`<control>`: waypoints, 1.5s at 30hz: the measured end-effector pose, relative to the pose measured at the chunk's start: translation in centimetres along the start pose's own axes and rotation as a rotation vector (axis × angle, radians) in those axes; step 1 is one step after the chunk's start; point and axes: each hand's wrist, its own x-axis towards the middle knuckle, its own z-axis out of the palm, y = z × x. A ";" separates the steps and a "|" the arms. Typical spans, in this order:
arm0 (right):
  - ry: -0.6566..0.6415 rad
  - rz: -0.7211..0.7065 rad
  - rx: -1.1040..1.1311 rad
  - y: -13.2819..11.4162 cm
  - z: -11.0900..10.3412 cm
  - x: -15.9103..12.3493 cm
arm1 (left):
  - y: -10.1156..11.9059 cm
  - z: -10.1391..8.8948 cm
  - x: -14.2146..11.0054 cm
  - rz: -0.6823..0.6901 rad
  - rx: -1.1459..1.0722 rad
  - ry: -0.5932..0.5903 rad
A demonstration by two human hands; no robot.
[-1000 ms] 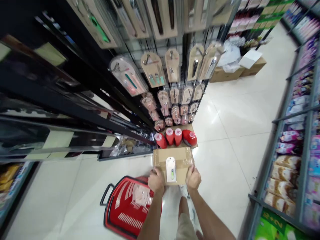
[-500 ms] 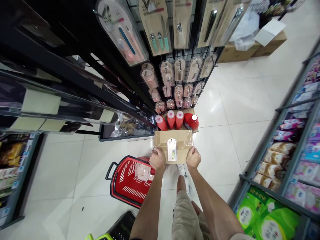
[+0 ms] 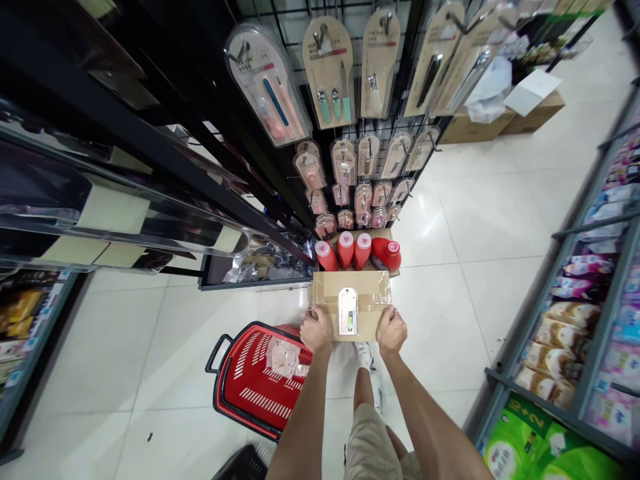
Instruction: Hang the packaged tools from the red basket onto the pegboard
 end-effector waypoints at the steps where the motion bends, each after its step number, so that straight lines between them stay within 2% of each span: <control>1: -0.001 0.001 0.001 0.0 0.0 0.0 | 0.0 0.0 0.0 -0.002 0.000 0.000; 21: 0.019 -0.014 0.010 0.0 0.4 0.2 | -0.3 0.5 0.5 -0.017 0.017 -0.002; 45: 0.025 0.002 0.071 0.7 1.1 0.4 | -0.6 0.9 0.5 0.029 0.050 0.028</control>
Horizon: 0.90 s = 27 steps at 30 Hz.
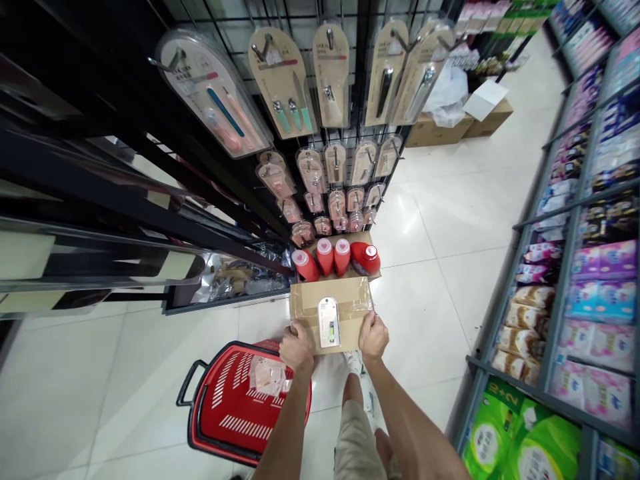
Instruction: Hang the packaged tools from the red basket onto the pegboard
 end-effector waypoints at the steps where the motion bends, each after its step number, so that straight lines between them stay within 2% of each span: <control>1: -0.005 0.002 0.007 0.0 0.0 0.0 | 0.0 -0.1 -0.1 0.006 0.003 -0.001; 7: -0.037 0.021 0.036 -0.3 -0.4 -0.1 | 0.3 -0.6 -0.1 -0.008 -0.007 -0.019; 12: -0.087 0.031 0.056 0.0 -0.7 0.0 | 0.2 -0.3 0.2 -0.038 -0.009 -0.034; 16: -0.159 -0.010 0.149 -0.8 -2.3 2.3 | -0.2 0.2 0.3 -0.027 0.027 -0.037; 18: -0.139 -0.117 0.238 -3.4 -3.1 4.9 | -0.4 0.3 0.3 -0.027 0.034 -0.042; 20: -0.147 -0.320 0.291 -7.8 -3.0 8.6 | -0.6 0.4 0.4 -0.031 0.026 -0.061; 21: -0.192 -0.448 0.286 -10.4 -2.5 10.6 | -0.6 0.4 0.4 -0.034 0.020 -0.071; 23: -0.303 -0.681 0.188 -15.7 -0.4 14.6 | -0.6 0.3 0.4 -0.033 0.003 -0.085; 25: -0.377 -0.762 0.125 -19.9 2.7 18.0 | -0.6 0.3 0.4 -0.019 -0.020 -0.079; 27: -0.425 -0.777 0.082 -22.4 5.8 20.3 | -0.6 0.3 0.4 -0.013 -0.022 -0.063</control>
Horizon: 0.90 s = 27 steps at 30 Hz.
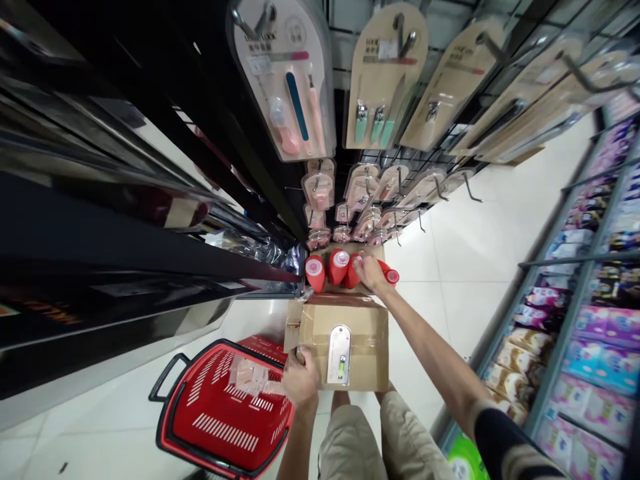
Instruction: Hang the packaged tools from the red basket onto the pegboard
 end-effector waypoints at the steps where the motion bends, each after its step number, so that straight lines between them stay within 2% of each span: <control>1: -0.022 0.001 -0.009 0.4 0.9 1.3 | 0.0 0.0 0.0 -0.003 0.009 0.006; 3: -0.049 0.001 -0.025 1.3 2.1 2.3 | -0.1 0.2 0.0 -0.007 0.032 0.013; 5: -0.054 0.001 -0.036 2.3 2.2 2.2 | -0.2 0.5 0.0 -0.007 0.041 0.025; 9: -0.022 -0.011 -0.027 3.5 -0.8 1.8 | -0.5 1.0 0.1 -0.026 0.041 0.039; 12: -0.004 -0.053 0.010 2.8 -3.7 0.0 | -0.7 1.0 0.2 -0.045 0.021 0.032; 14: 0.009 -0.080 0.056 1.8 -5.0 -3.9 | -0.7 0.8 0.3 -0.057 0.010 0.017; 16: 0.031 -0.088 0.123 1.1 -5.2 -10.0 | -0.6 0.6 0.4 -0.061 0.025 -0.001; 18: -0.002 -0.090 0.102 1.2 -4.5 -17.0 | -0.5 0.4 0.7 -0.059 0.056 -0.004; 21: -0.173 -0.149 -0.011 2.4 -2.3 -25.7 | -0.1 0.3 0.8 -0.078 0.086 0.001; 22: -0.205 -0.167 -0.039 2.9 -1.6 -27.5 | 0.0 0.2 0.9 -0.081 0.086 0.002; 24: -0.215 -0.186 -0.072 3.7 -0.6 -29.3 | 0.2 0.0 0.8 -0.076 0.083 0.002; 27: -0.205 -0.213 -0.086 4.5 -0.1 -29.3 | 0.3 -0.2 0.8 -0.070 0.099 0.000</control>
